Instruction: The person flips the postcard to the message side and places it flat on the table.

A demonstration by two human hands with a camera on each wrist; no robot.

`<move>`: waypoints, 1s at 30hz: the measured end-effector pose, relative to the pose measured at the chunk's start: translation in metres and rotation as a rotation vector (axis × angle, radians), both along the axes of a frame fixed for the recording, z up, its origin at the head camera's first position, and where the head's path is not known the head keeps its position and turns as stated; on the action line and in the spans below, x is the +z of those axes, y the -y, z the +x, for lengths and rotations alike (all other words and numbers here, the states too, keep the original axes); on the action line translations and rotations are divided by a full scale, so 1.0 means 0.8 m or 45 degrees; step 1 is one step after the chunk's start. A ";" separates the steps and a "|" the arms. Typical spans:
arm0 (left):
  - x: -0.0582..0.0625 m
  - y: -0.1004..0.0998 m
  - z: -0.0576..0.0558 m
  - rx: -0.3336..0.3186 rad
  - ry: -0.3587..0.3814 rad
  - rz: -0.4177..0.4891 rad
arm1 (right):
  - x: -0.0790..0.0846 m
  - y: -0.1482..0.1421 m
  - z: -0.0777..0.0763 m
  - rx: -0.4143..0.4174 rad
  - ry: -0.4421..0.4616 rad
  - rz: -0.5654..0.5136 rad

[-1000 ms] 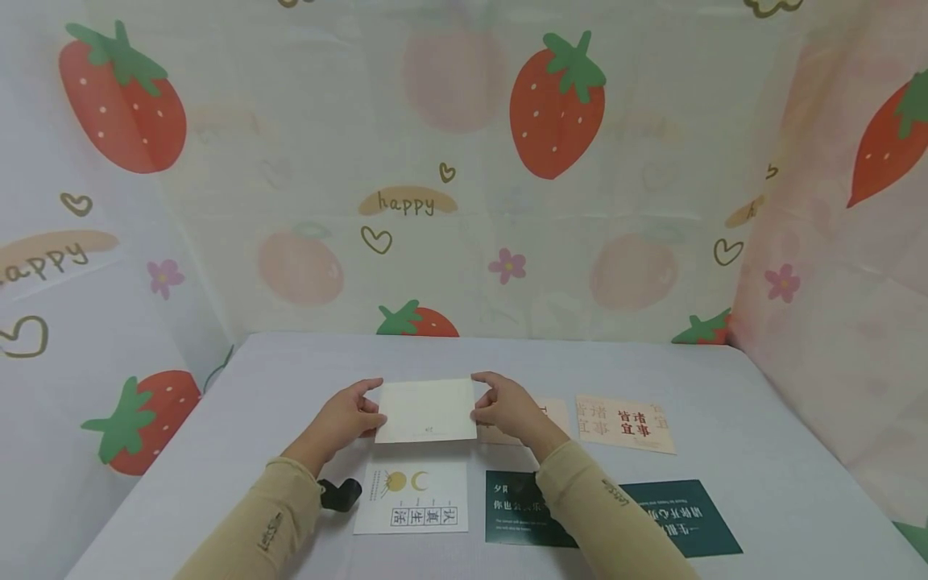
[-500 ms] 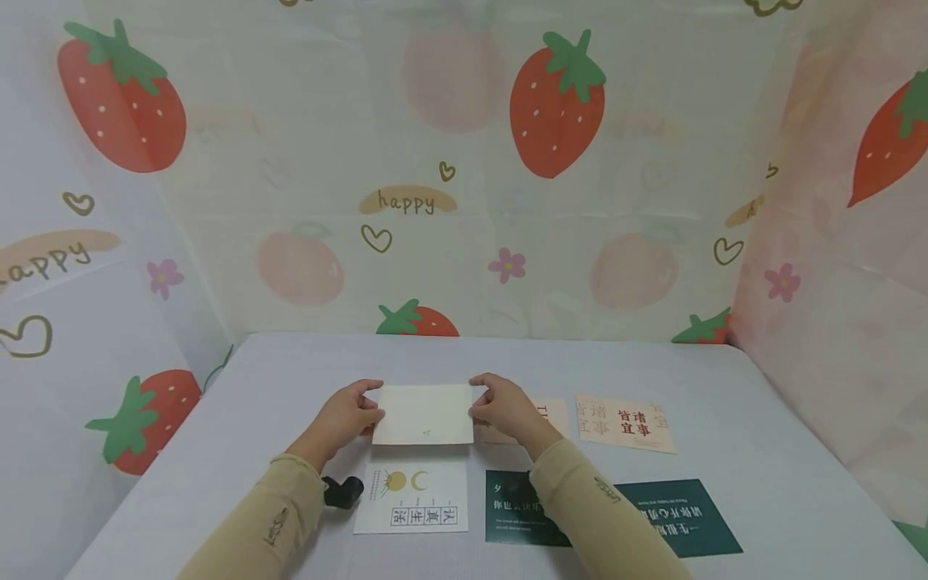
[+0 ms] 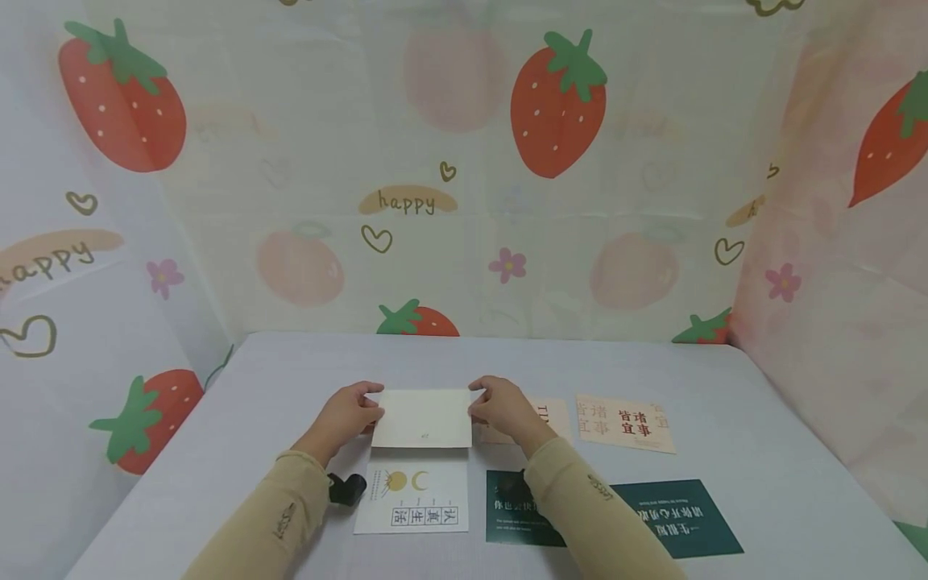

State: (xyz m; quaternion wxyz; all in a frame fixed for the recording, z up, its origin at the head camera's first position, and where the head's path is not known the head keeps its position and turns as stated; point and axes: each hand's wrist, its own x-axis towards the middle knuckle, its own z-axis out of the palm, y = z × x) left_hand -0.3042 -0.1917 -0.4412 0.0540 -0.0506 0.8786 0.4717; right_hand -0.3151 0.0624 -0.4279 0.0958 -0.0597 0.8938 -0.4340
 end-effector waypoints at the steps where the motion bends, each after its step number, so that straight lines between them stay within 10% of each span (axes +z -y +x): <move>1: -0.001 0.000 -0.001 0.001 0.002 -0.007 | 0.000 0.000 0.000 -0.003 0.006 0.004; 30: 0.000 -0.008 -0.014 -0.014 0.097 -0.154 | -0.008 0.011 -0.003 -0.077 0.292 -0.086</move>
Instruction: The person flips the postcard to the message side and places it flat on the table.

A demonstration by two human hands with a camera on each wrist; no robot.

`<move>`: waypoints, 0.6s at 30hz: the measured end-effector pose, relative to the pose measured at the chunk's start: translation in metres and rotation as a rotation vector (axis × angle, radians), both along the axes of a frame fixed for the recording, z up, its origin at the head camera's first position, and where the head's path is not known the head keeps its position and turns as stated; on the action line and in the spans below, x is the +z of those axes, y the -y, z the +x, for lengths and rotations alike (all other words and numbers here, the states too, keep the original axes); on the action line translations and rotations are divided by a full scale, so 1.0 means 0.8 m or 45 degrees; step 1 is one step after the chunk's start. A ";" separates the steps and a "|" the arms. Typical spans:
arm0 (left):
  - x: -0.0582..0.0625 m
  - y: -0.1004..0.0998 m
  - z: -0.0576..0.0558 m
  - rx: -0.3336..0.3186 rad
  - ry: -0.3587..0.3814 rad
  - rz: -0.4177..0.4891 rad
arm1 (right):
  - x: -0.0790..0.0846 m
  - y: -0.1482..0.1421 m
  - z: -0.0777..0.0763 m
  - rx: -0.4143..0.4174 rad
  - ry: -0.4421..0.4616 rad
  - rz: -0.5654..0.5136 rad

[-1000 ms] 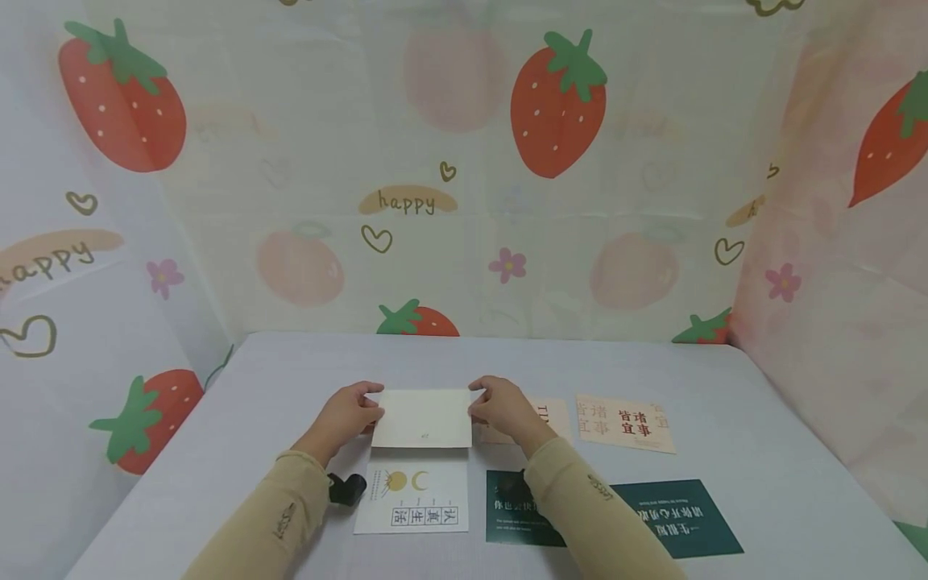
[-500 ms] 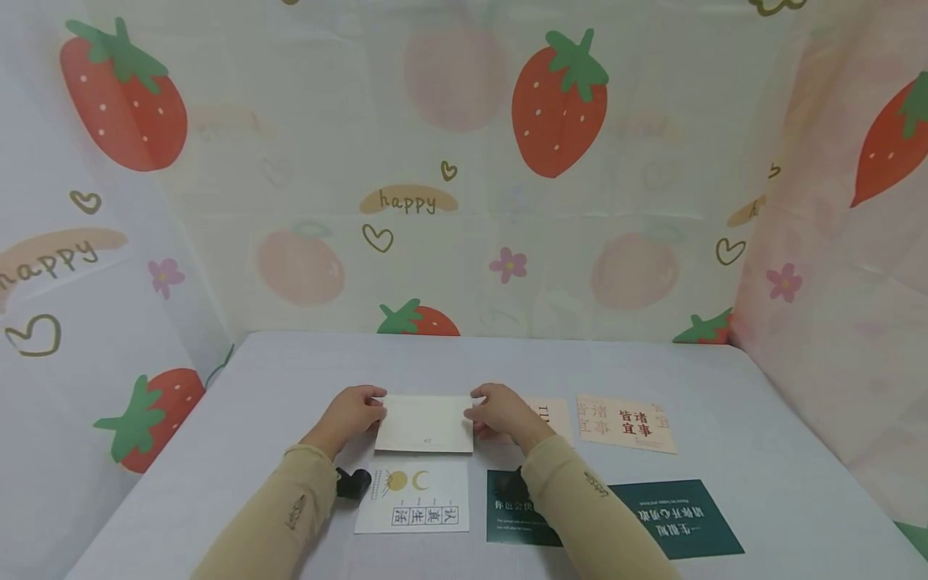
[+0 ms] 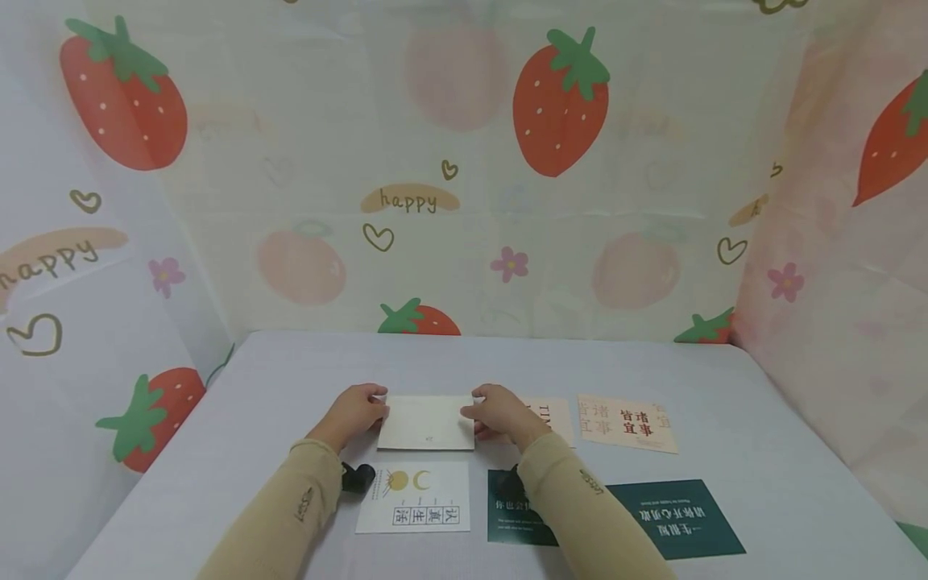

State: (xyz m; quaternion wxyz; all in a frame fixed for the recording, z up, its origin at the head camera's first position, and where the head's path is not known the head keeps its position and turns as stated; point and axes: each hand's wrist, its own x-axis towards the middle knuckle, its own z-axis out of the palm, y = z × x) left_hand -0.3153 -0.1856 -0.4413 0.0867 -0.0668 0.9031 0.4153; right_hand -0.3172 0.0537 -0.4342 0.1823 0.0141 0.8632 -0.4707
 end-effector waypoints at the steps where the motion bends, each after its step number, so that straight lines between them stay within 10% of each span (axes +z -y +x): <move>1: 0.000 0.000 0.000 0.003 0.005 -0.002 | 0.000 0.000 0.000 0.003 -0.002 0.005; 18: -0.002 0.001 0.000 0.033 0.039 -0.014 | 0.003 0.000 0.004 0.041 -0.016 0.039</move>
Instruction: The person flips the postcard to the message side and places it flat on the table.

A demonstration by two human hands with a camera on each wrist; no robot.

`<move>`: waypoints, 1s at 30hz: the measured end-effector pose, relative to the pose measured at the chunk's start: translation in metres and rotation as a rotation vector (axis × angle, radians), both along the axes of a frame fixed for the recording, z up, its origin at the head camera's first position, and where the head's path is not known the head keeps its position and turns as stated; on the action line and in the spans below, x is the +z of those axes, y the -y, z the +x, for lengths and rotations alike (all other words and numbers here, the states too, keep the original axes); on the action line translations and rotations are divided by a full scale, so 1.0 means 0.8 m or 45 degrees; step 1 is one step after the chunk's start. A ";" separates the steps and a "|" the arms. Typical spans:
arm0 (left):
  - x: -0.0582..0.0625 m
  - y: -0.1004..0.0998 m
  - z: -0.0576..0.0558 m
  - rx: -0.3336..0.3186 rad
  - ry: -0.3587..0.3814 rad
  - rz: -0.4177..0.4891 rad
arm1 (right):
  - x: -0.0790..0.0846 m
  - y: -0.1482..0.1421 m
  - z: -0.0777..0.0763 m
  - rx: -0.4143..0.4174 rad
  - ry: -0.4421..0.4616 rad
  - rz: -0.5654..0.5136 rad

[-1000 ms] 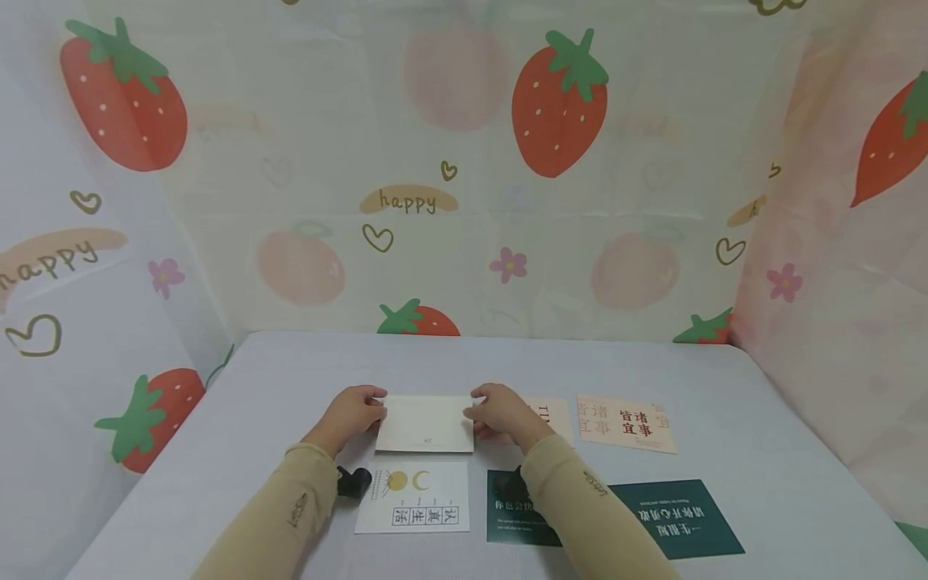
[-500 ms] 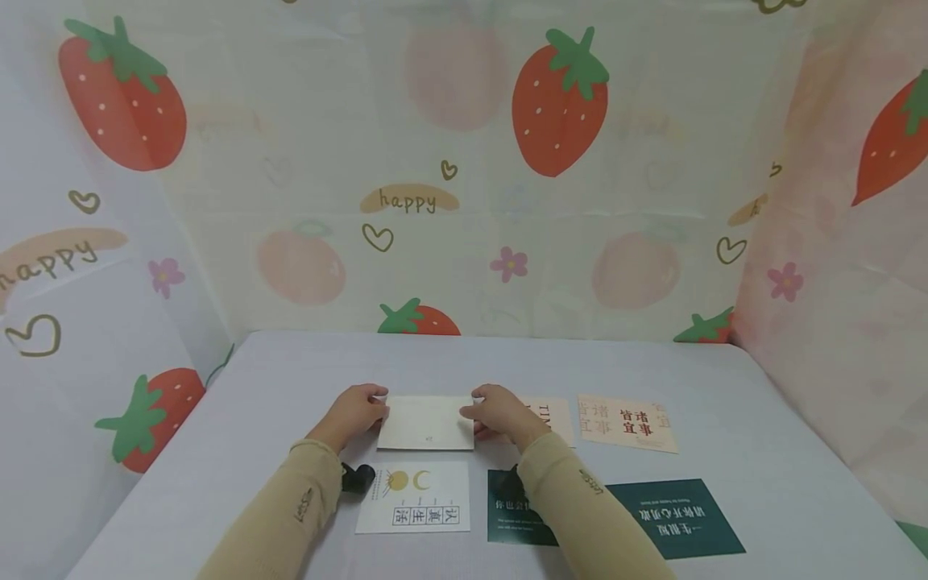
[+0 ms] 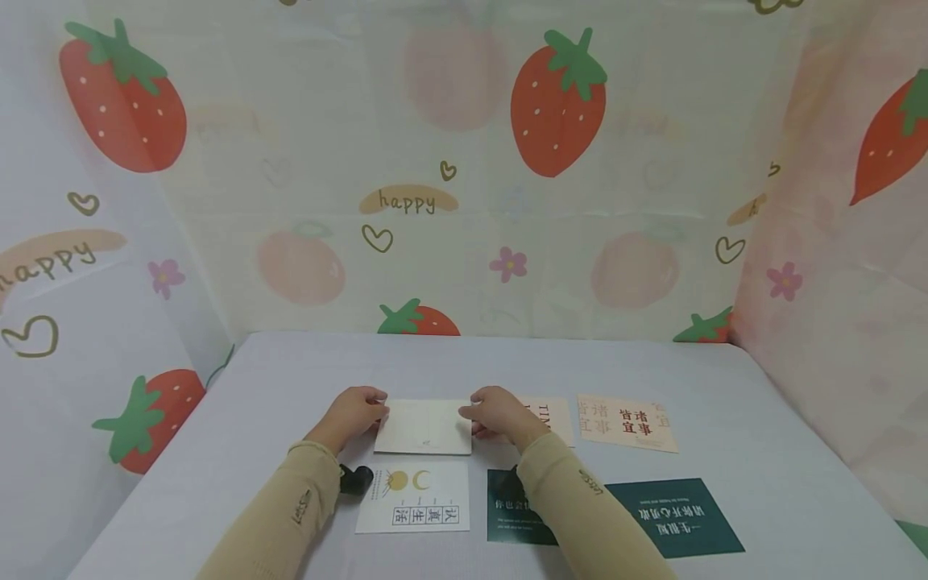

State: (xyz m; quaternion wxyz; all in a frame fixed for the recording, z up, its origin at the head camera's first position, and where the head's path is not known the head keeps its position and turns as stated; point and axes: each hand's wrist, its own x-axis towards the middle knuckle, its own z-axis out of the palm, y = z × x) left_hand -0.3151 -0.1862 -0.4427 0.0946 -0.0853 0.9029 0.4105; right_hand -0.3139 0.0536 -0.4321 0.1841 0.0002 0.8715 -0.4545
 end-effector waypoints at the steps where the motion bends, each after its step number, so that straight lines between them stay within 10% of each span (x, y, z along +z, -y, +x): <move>1: 0.000 0.000 0.000 0.001 -0.003 0.002 | 0.000 0.000 0.000 -0.001 0.003 -0.010; 30: 0.005 0.001 0.002 0.000 -0.033 0.107 | 0.014 -0.017 0.003 0.099 -0.113 0.031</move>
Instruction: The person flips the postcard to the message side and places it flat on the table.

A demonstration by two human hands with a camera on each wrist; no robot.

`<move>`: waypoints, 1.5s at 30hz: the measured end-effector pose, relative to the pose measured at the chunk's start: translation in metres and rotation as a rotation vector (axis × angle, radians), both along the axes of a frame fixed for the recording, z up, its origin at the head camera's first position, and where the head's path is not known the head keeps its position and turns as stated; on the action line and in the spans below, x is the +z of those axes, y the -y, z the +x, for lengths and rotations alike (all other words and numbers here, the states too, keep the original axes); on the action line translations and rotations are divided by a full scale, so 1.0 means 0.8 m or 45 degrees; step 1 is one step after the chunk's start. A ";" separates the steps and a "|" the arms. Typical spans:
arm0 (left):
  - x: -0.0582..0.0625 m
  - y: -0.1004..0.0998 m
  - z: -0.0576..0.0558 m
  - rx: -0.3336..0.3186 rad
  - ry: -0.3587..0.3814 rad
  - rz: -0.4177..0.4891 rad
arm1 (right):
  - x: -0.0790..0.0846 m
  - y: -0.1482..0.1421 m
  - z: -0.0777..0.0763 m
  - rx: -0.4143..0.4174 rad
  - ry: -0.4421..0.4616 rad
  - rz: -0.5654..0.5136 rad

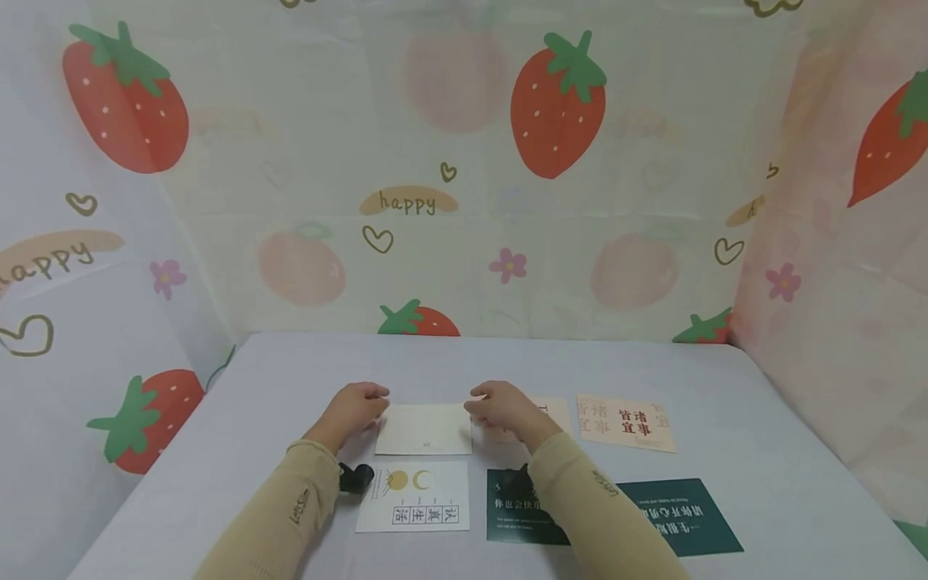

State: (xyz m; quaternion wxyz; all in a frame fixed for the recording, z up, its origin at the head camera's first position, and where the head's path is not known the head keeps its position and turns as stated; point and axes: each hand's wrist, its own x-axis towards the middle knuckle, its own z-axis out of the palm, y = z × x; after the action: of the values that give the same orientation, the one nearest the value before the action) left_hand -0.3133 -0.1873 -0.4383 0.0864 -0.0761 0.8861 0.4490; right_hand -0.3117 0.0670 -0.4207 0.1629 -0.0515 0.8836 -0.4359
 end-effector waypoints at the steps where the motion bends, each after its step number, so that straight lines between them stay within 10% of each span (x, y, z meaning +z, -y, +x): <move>1: 0.001 -0.001 0.000 -0.003 -0.007 0.008 | 0.001 -0.002 0.000 0.005 -0.012 0.001; 45: 0.013 -0.118 0.005 -0.255 -0.079 0.236 | 0.016 -0.107 0.004 -0.267 -0.025 -0.052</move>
State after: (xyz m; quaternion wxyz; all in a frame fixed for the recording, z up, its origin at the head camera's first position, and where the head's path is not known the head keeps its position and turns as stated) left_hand -0.3095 -0.0927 -0.4280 0.1103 0.0350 0.8462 0.5202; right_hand -0.3082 0.1529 -0.4080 0.1066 0.0335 0.8766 -0.4680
